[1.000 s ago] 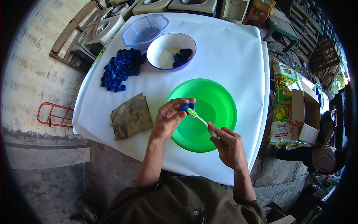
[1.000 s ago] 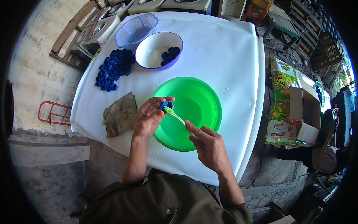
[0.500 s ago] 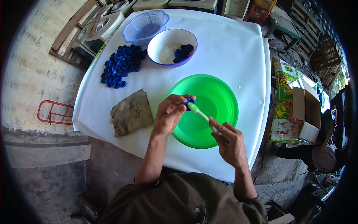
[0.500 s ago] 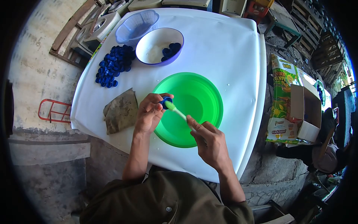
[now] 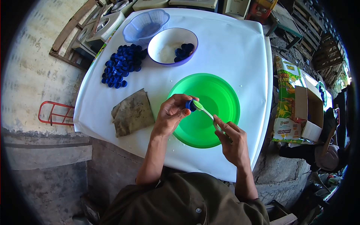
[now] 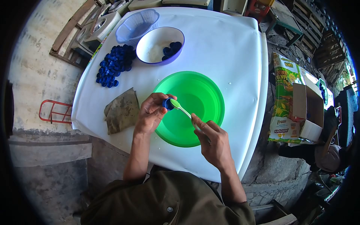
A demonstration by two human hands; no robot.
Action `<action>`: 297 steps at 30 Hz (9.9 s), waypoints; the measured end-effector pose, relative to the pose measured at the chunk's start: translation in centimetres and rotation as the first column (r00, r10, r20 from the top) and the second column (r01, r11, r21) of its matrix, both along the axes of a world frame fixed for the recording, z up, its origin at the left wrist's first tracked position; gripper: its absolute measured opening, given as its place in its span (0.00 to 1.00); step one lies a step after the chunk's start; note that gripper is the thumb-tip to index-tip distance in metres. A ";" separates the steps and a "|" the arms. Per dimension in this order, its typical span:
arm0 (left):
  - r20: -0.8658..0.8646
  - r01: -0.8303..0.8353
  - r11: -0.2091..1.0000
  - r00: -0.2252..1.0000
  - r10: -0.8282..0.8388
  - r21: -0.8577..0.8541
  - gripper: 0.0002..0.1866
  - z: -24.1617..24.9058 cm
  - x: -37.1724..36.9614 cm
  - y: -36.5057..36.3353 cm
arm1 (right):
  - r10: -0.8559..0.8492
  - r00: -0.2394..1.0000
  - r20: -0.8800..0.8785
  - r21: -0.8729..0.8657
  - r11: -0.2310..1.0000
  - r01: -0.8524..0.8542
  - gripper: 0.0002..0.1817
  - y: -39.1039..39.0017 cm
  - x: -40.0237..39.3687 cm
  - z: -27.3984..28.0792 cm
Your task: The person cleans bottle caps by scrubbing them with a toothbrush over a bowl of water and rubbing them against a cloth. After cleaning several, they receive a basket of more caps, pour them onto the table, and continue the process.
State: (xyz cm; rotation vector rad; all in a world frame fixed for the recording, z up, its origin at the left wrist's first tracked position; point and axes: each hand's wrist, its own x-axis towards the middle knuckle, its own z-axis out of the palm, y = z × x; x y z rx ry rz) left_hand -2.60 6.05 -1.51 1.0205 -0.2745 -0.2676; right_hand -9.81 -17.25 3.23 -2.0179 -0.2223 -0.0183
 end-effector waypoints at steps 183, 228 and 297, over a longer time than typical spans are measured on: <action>-0.124 -0.273 0.929 0.961 0.249 -0.250 0.16 0.7 1.5 -5.6 | -0.253 0.953 0.166 0.084 0.967 0.242 0.20 4.0 1.8 -1.5; -0.167 -0.245 0.935 0.964 0.207 -0.258 0.25 0.6 1.7 -5.1 | -0.212 0.972 0.102 0.065 0.976 0.207 0.19 4.4 1.0 -1.6; -0.187 -0.089 0.922 0.982 0.018 -0.378 0.24 0.9 1.7 -4.5 | -0.239 0.967 0.090 0.105 0.968 0.229 0.18 5.1 1.1 -1.7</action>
